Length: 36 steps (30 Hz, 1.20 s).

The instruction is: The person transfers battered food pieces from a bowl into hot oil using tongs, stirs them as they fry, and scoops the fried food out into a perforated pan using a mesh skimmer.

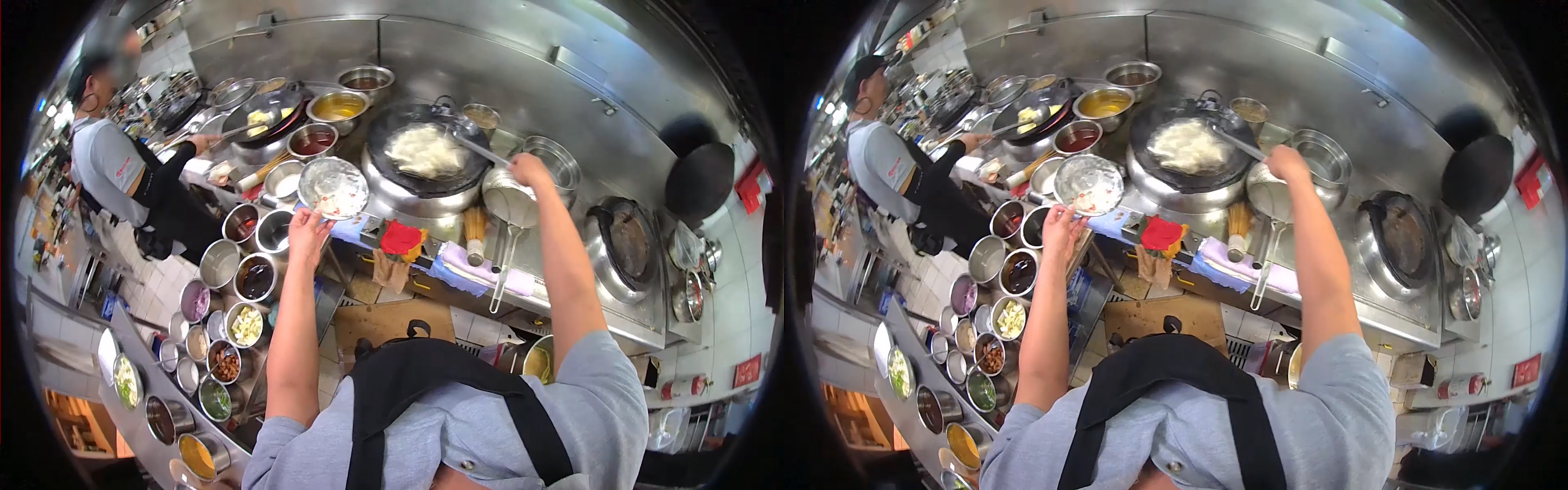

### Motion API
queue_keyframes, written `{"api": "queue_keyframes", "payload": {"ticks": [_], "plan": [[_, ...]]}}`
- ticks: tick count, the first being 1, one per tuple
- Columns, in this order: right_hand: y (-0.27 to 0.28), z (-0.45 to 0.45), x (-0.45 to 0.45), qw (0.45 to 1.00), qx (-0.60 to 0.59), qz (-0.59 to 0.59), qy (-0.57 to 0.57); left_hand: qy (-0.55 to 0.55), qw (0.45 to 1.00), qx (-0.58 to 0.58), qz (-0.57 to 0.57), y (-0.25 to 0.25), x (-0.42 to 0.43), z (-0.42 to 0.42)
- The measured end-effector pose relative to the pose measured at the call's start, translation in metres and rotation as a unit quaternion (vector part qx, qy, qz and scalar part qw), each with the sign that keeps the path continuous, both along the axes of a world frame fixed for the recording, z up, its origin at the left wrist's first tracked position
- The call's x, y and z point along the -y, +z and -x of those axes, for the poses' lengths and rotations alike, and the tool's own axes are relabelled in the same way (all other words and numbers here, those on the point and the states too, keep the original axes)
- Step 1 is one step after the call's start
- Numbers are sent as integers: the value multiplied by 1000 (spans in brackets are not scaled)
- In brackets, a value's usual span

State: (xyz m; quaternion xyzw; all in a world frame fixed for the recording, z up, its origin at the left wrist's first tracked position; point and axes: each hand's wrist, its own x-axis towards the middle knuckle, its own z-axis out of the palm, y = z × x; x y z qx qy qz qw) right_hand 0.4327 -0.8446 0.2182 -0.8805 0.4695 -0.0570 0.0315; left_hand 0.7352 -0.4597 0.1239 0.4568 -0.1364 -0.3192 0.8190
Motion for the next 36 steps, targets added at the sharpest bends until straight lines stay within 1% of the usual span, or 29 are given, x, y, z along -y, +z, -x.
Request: {"api": "queue_keyframes", "payload": {"ticks": [1, 2, 4, 5, 7, 8, 10, 11, 12, 14, 15, 17, 19, 22, 23, 25, 26, 29, 30, 32, 34, 36], "plan": [[35, 0, -34, 999, -11, -41, -9, 3, 1000, 14, -23, 2, -2, 2], [45, 2, -52, 999, 47, 16, -5, -3, 1000, 18, -6, -7, -3, -4], [96, -4, -114, 998, 51, 29, 27, -12, 997, 72, -21, -8, -5, -2], [109, -5, -134, 998, 51, 24, 38, -16, 995, 88, -32, -12, -5, -4], [127, -2, -162, 982, 38, 108, 148, -22, 993, 104, -41, -15, -2, -8], [134, -1, -174, 982, 38, 109, 149, -42, 991, 117, -50, -15, 0, -8], [143, 0, -194, 956, -25, 166, 240, -67, 988, 129, -58, -13, 6, -7], [144, 0, -198, 940, -27, 198, 275, -81, 982, 154, -69, -10, 10, -6], [145, -2, -202, 941, -28, 199, 272, -95, 976, 179, -81, -8, 13, -6], [150, -6, -210, 918, -69, 243, 305, -115, 971, 188, -94, -4, 20, -5], [150, -6, -211, 906, -52, 265, 325, -142, 964, 201, -102, 2, 22, -3], [148, -8, -213, 902, -55, 275, 330, -198, 945, 227, -125, 14, 27, 0], [142, -10, -213, 893, -66, 283, 344, -208, 942, 231, -125, 17, 37, 4], [145, 0, -212, 902, -94, 269, 326, -217, 942, 225, -118, 13, 49, 4], [149, 4, -212, 902, -96, 270, 324, -204, 952, 202, -108, 10, 52, 4], [160, 20, -211, 929, -75, 230, 280, -177, 966, 162, -94, 8, 54, 7], [163, 26, -209, 930, -75, 232, 276, -180, 965, 164, -92, 7, 55, 9], [173, 43, -200, 960, -7, 196, 198, -164, 980, 88, -65, -2, 59, 8], [178, 45, -199, 961, -7, 198, 192, -170, 979, 90, -63, -5, 58, 8], [188, 52, -197, 980, 5, 160, 115, -148, 987, 40, -58, -10, 61, 12], [178, 58, -176, 977, 22, 185, 105, -149, 987, 38, -43, -19, 60, 14], [175, 52, -167, 993, 33, 105, 47, -114, 992, 15, -60, -20, 53, 16]]}}
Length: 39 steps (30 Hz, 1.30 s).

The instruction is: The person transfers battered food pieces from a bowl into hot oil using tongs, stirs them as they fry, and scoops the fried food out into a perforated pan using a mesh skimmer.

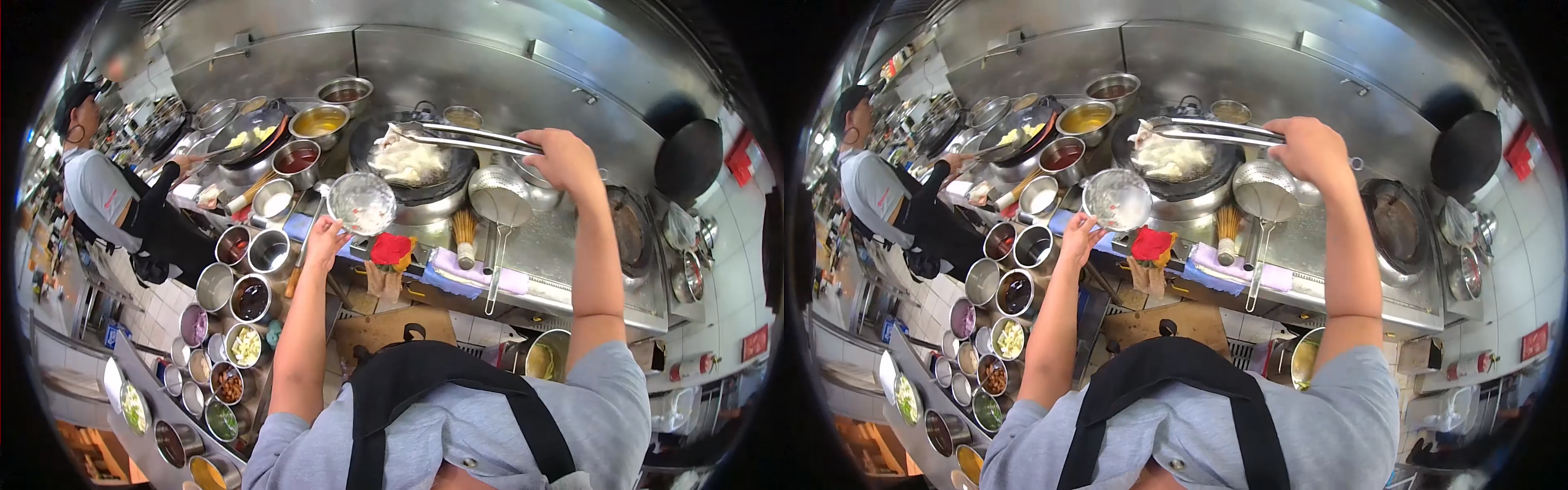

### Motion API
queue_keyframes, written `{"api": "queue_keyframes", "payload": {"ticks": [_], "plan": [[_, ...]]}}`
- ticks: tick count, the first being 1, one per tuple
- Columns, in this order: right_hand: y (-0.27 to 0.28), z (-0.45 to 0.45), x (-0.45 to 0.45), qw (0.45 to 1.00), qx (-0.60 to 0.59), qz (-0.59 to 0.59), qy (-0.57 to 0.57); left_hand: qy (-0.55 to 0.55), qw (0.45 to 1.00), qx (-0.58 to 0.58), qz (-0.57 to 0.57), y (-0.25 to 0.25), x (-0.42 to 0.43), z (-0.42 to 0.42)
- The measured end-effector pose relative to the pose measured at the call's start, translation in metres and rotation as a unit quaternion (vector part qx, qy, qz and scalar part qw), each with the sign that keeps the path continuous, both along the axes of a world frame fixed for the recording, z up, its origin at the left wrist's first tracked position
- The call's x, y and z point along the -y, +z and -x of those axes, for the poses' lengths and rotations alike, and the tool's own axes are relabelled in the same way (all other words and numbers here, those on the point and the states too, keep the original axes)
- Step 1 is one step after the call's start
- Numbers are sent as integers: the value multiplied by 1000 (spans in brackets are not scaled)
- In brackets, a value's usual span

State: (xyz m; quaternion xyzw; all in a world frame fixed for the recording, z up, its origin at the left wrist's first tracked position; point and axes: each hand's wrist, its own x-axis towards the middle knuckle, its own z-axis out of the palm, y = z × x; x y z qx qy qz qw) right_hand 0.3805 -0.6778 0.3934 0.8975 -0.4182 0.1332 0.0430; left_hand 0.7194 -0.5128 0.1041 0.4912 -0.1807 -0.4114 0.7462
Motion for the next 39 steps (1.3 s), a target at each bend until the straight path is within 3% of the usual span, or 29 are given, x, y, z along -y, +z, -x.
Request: {"api": "queue_keyframes", "payload": {"ticks": [5, 7, 10, 15, 18, 22, 29, 33, 39], "plan": [[-46, -35, 61, 995, -62, -57, -53, 22, 999, -6, -25, 0, -22, -8], [-74, -54, 93, 986, -140, -62, -70, 25, 999, 2, -36, -3, -28, -17], [-102, -74, 125, 981, -144, -76, -106, 40, 999, -7, -15, 5, -35, -19], [-73, -74, 121, 990, -94, -15, -100, 69, 998, 9, -2, 25, -51, -13], [-20, -73, 65, 998, -42, -2, -42, 55, 997, 55, 5, 8, -54, -30], [25, -67, -4, 994, -60, 75, 56, 48, 994, 94, -5, 15, -51, -34], [15, -83, -52, 949, -167, 162, 215, 7, 981, 193, -2, 31, -12, -30], [-2, -96, -50, 942, -206, 181, 196, -24, 963, 270, 10, 50, 8, -16], [-2, -78, -59, 951, -214, 155, 160, -38, 962, 269, 2, 36, 33, -24]]}}
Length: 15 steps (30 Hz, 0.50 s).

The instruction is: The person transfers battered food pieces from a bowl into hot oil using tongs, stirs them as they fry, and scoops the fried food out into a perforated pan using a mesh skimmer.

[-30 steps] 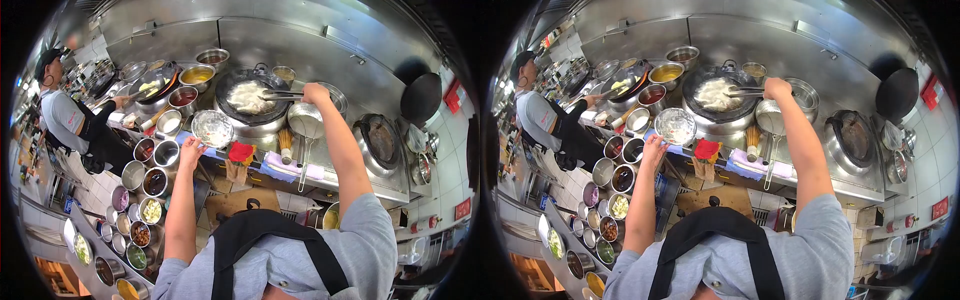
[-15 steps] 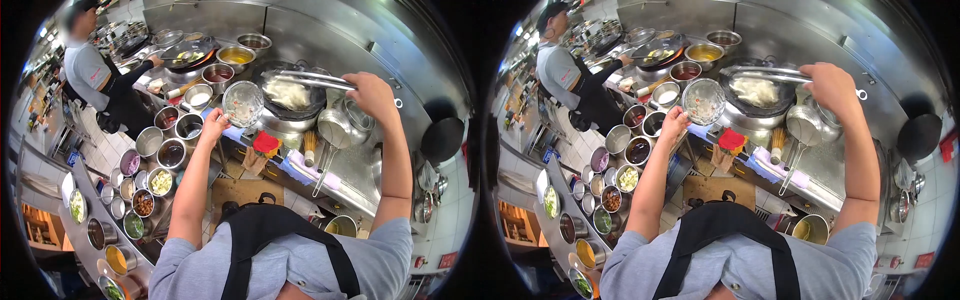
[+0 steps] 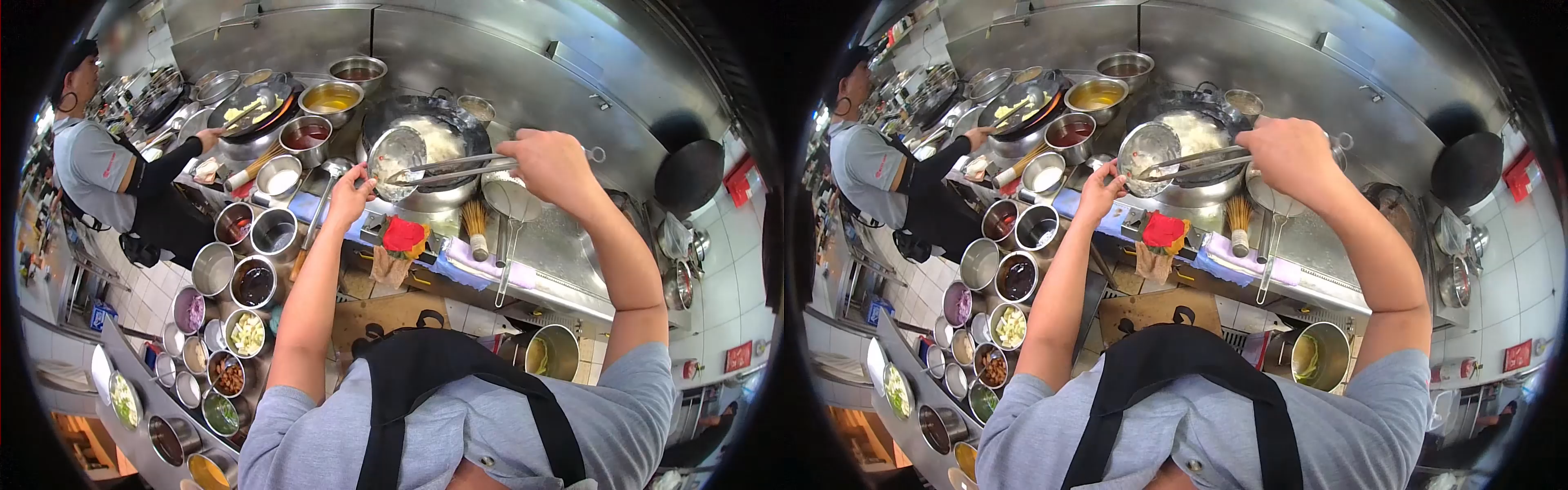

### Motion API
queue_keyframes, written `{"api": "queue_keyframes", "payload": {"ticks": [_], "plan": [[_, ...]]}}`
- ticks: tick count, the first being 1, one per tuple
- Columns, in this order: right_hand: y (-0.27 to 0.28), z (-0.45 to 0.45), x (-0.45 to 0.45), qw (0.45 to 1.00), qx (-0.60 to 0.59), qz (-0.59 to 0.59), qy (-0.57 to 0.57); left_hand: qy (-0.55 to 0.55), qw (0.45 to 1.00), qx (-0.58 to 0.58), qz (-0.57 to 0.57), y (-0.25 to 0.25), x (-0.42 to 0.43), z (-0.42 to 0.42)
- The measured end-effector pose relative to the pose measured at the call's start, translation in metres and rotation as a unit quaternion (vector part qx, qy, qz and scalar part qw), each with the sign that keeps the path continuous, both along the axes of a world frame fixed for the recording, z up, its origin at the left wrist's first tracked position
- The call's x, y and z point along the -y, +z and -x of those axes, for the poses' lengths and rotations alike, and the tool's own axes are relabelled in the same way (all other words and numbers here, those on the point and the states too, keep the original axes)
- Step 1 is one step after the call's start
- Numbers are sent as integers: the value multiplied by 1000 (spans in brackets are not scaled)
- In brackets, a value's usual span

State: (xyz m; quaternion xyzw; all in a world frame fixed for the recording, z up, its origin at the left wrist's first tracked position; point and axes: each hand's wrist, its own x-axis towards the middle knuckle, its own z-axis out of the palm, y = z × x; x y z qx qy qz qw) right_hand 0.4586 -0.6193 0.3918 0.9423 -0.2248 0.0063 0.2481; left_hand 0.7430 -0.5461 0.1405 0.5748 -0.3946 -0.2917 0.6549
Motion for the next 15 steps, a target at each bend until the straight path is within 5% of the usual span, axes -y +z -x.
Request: {"api": "queue_keyframes", "payload": {"ticks": [4, 15], "plan": [[2, 13, 1, 996, 90, -6, 7, -25, 999, -22, -29, -1, 7, -6], [-2, 6, -10, 998, 46, 4, -51, -88, 995, -3, -35, 8, 21, -9]]}}
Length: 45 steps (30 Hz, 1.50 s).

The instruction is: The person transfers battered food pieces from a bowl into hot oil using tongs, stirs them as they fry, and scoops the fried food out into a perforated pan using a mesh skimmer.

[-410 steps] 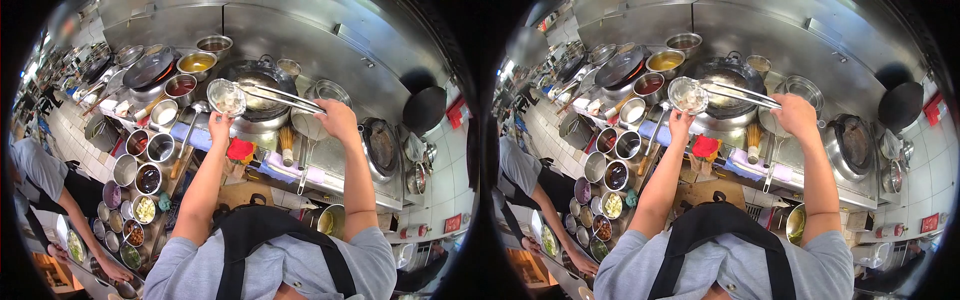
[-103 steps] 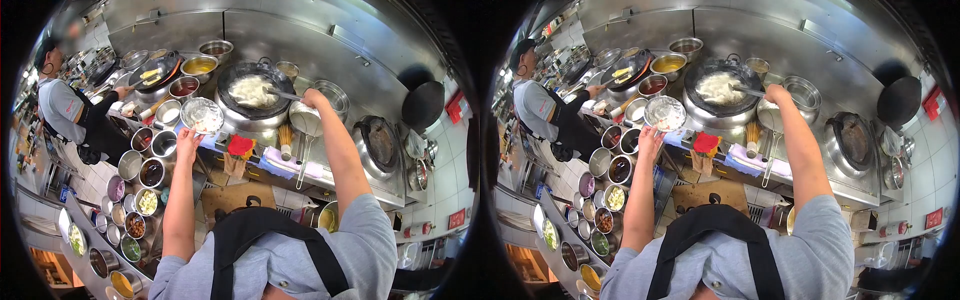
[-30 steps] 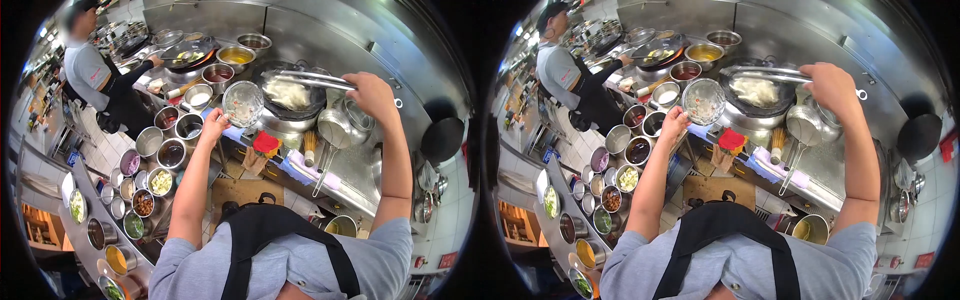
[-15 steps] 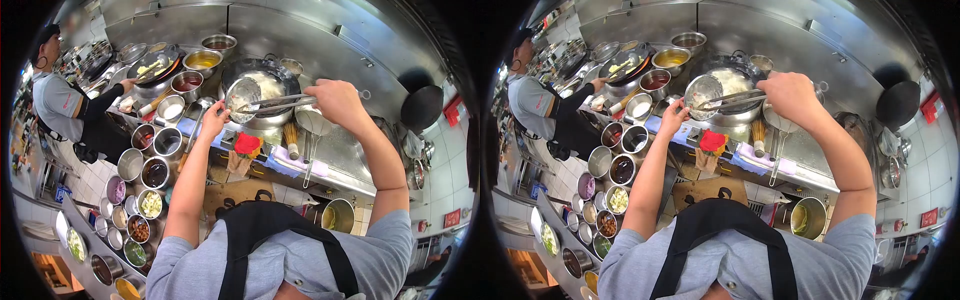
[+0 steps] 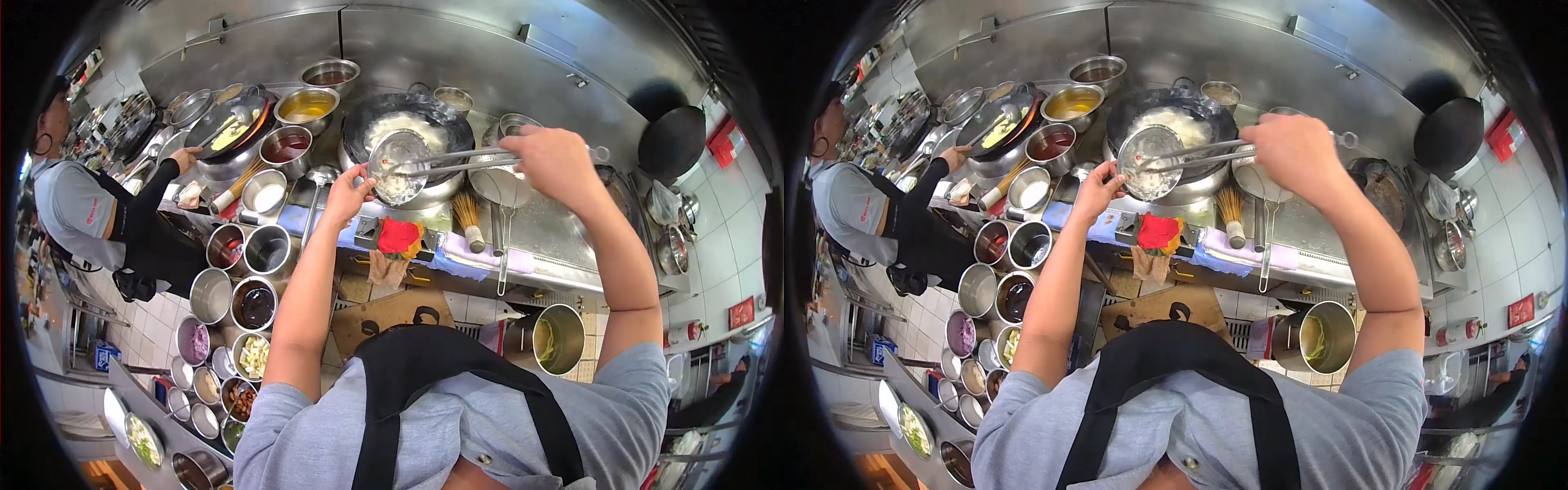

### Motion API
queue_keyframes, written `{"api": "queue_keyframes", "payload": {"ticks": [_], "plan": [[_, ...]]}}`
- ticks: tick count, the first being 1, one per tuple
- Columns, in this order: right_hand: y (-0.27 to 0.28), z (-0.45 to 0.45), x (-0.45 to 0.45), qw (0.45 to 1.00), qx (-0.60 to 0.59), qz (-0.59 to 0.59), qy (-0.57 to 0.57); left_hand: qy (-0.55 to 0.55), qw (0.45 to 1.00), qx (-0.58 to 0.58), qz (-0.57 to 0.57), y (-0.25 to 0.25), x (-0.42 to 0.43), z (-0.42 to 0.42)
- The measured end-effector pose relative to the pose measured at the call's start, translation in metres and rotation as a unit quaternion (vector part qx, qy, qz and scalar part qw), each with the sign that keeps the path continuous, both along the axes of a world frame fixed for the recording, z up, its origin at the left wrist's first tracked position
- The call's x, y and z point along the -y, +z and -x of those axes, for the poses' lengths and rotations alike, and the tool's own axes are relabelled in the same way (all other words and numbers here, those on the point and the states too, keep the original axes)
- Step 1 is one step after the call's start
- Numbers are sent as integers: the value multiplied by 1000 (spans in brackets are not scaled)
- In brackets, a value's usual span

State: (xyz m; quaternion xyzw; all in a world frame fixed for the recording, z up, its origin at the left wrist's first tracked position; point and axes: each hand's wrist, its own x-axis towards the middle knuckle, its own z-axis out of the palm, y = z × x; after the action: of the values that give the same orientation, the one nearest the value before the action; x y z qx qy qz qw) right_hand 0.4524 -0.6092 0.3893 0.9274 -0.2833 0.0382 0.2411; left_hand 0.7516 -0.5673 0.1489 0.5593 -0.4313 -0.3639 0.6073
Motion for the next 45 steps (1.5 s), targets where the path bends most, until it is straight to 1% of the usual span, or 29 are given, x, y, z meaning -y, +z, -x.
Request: {"api": "queue_keyframes", "payload": {"ticks": [2, 5, 7, 8, 9, 10, 11, 12, 14, 15, 16, 18, 20, 21, 22, 23, 24, 25, 26, 28, 29, 31, 33, 35, 36, 38, 39, 41, 45], "plan": [[9, 4, -1, 1000, 16, 0, -9, 7, 1000, -16, -4, -11, 1, -10], [11, 3, 0, 999, 39, 7, -16, 7, 999, -48, -19, -12, -1, -15], [3, -6, -1, 1000, 24, 13, -11, -3, 1000, 8, -30, -9, 0, -16], [-1, -12, -2, 1000, 8, 22, -4, -4, 999, 7, -31, -7, 2, -17], [-5, -17, -2, 1000, 7, 21, -5, -25, 998, 53, -16, -1, 2, -16], [-10, -22, -3, 999, -26, 28, 2, -47, 994, 98, -2, 4, 1, -14], [-13, -27, -2, 998, -59, 37, 8, -57, 990, 128, -27, 9, 1, -13], [-15, -30, 0, 997, -61, 35, 8, -57, 990, 126, -29, 14, 1, -12], [-19, -34, 5, 996, -70, 46, 39, -75, 981, 169, -61, 18, 4, -13], [-16, -34, 3, 996, -73, 45, 40, -64, 982, 165, -61, 15, 6, -14], [-7, -32, -2, 996, -65, 49, 42, -63, 983, 162, -61, 15, 7, -15], [9, -29, -8, 996, -59, 54, 49, -50, 982, 155, -99, 14, 8, -18], [23, -22, -11, 997, -29, 72, 26, -33, 983, 157, -92, 5, 9, -20], [30, -19, -12, 998, -29, 59, -3, -28, 990, 116, -71, -1, 10, -22], [34, -15, -10, 998, -29, 60, -1, -23, 996, 77, -50, -7, 11, -23], [38, -10, -7, 998, -1, 54, -7, -22, 996, 77, -49, -12, 13, -24], [42, -6, -4, 998, 28, 49, -14, 6, 999, 18, -46, -16, 13, -22], [47, -3, 0, 997, 36, 15, -61, 33, 998, -40, -41, -21, 15, -21], [49, 1, 7, 997, 39, 19, -62, 32, 998, -37, -37, -25, 16, -20], [47, 9, 32, 994, 65, 10, -89, 79, 989, -116, -36, -38, 13, -19], [43, 13, 48, 994, 67, 12, -89, 78, 990, -115, -34, -44, 9, -18], [32, 14, 86, 987, 76, -42, -139, 118, 979, -158, -50, -51, -5, -12], [17, 7, 128, 978, 69, -101, -167, 141, 974, -172, -41, -51, -26, -3], [-7, -8, 182, 972, 46, -136, -185, 170, 967, -187, -32, -46, -48, 4], [-23, -20, 213, 975, 45, -137, -170, 190, 961, -197, -37, -43, -59, 9], [-54, -43, 264, 957, -20, -158, -244, 224, 951, -209, -41, -40, -79, 20], [-60, -48, 273, 960, -25, -161, -230, 239, 947, -212, -35, -40, -89, 26], [-71, -61, 286, 949, -36, -170, -263, 281, 933, -222, -29, -44, -110, 36], [-80, -59, 323, 962, -13, -181, -206, 332, 913, -237, -8, -47, -152, 66]]}}
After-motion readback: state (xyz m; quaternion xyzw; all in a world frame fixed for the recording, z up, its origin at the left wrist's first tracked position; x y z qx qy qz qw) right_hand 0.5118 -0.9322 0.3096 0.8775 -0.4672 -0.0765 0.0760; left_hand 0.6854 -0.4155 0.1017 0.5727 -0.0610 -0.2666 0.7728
